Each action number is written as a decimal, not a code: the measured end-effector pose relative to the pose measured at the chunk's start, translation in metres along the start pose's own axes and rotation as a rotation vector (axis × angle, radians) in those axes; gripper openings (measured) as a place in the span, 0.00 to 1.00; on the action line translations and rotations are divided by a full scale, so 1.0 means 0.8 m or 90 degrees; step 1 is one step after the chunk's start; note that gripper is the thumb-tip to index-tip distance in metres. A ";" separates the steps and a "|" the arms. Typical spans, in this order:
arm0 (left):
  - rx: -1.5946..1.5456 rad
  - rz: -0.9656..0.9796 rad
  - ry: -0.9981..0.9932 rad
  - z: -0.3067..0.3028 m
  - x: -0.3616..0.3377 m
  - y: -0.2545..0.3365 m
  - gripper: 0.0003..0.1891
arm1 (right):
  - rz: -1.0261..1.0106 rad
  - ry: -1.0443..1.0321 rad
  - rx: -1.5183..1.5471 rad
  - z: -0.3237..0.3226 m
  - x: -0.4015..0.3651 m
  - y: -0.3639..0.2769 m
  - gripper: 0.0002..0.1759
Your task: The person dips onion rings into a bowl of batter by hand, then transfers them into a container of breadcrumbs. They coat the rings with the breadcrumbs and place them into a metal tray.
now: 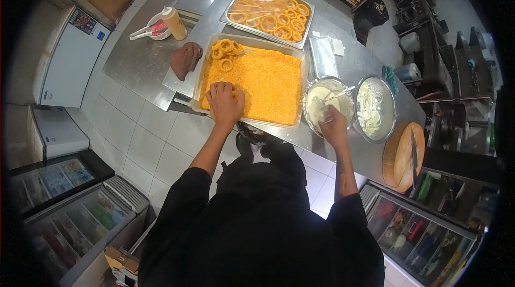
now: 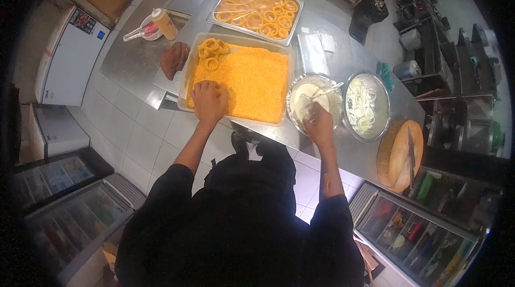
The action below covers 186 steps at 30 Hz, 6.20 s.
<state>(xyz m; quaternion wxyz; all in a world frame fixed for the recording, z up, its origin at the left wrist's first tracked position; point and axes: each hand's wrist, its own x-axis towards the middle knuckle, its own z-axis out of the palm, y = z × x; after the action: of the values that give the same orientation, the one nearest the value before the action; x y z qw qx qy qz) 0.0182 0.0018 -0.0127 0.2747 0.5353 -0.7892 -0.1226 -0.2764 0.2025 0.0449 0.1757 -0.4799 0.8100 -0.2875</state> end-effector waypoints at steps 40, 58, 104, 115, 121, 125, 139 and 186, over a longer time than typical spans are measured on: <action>-0.003 0.244 -0.338 0.011 0.017 0.033 0.18 | -0.067 0.203 -0.040 -0.004 0.007 -0.012 0.24; -0.219 0.086 -0.073 0.005 0.001 0.036 0.09 | -0.038 0.153 -0.043 0.026 0.000 0.001 0.28; -0.122 0.144 -0.291 0.003 0.025 0.068 0.40 | 0.056 0.123 0.006 0.033 0.007 0.003 0.20; -0.127 0.105 -0.416 0.052 0.021 0.036 0.36 | 0.064 0.129 0.001 0.033 0.004 -0.001 0.17; -0.333 0.112 -0.330 0.018 0.058 0.098 0.18 | 0.063 0.128 -0.010 0.035 0.004 0.003 0.17; -0.248 0.040 -0.332 0.022 0.063 0.101 0.25 | 0.074 0.101 -0.017 0.030 0.004 0.000 0.20; -0.026 0.166 -0.215 -0.009 0.029 0.088 0.30 | 0.077 0.135 -0.017 0.031 0.003 -0.006 0.16; 0.116 0.136 -0.459 -0.022 0.042 0.090 0.55 | 0.120 0.099 -0.033 0.031 0.004 -0.006 0.16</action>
<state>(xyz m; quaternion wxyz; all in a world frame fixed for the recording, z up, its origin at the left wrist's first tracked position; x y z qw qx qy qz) -0.0372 0.0011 0.0467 -0.0579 0.3948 -0.8941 -0.2035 -0.2608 0.1902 0.0284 0.1257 -0.3825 0.8698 -0.2853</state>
